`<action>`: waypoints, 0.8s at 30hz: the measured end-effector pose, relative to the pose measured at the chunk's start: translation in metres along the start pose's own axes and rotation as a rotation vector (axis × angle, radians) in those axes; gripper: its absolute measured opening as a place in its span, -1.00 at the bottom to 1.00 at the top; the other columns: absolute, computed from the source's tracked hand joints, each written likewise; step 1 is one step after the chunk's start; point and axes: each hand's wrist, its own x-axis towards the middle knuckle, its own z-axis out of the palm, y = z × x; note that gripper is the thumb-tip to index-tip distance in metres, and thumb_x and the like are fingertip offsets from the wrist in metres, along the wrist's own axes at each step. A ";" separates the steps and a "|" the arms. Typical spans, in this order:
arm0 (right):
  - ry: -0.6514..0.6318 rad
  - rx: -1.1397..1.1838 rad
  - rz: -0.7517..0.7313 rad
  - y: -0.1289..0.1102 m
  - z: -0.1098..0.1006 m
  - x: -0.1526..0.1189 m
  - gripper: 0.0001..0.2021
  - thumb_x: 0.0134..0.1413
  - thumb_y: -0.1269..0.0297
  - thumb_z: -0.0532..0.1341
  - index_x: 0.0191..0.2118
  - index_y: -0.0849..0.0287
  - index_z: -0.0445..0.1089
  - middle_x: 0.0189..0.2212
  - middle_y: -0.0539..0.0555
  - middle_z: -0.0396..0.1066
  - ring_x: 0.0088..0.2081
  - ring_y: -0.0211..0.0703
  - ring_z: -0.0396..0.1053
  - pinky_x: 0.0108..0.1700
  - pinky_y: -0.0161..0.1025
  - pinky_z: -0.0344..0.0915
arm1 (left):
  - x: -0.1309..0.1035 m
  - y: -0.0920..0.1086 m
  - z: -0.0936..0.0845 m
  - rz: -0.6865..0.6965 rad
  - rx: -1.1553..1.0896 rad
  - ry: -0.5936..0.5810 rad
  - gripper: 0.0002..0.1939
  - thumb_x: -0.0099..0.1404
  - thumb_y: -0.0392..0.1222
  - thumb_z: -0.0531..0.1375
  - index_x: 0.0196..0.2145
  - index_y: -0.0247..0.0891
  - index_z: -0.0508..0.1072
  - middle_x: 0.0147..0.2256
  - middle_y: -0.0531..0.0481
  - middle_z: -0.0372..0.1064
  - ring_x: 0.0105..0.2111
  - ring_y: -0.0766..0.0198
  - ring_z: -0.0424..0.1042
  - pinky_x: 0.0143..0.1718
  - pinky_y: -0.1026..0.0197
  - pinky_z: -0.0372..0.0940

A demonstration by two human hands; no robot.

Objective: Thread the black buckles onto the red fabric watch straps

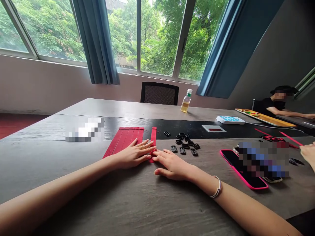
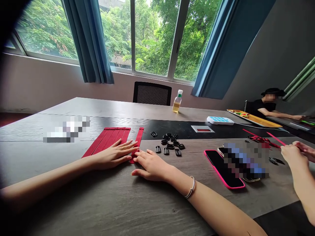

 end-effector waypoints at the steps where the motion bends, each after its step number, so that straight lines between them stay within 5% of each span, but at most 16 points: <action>1: 0.002 0.008 0.000 -0.001 0.000 0.000 -0.54 0.18 0.08 0.07 0.08 0.31 0.22 0.18 0.28 0.07 0.23 -0.04 -0.02 0.23 0.04 -0.11 | 0.000 0.000 0.000 -0.002 0.008 0.000 -0.53 0.41 0.00 -0.16 0.22 -0.13 0.01 0.25 -0.14 -0.21 0.25 -0.03 -0.24 0.12 -0.36 -0.29; 11: -0.087 0.095 -0.004 -0.009 -0.003 0.005 -0.49 0.18 0.00 0.04 0.14 0.22 0.13 0.24 0.22 -0.07 0.28 -0.06 -0.19 0.25 0.13 -0.30 | 0.002 -0.006 0.006 0.022 0.040 0.038 -0.49 0.39 0.02 -0.16 0.21 -0.24 0.06 0.24 -0.20 -0.19 0.25 0.02 -0.26 0.18 -0.22 -0.23; 24: 0.010 -0.075 -0.063 -0.003 0.003 0.004 -0.50 0.18 0.04 0.06 0.13 0.24 0.19 0.20 0.23 0.05 0.22 0.04 -0.02 0.20 0.04 -0.05 | 0.003 -0.005 0.007 -0.032 0.070 0.051 -0.41 0.38 0.03 -0.15 0.19 -0.47 0.08 0.24 -0.30 -0.22 0.26 0.02 -0.31 0.22 -0.10 -0.24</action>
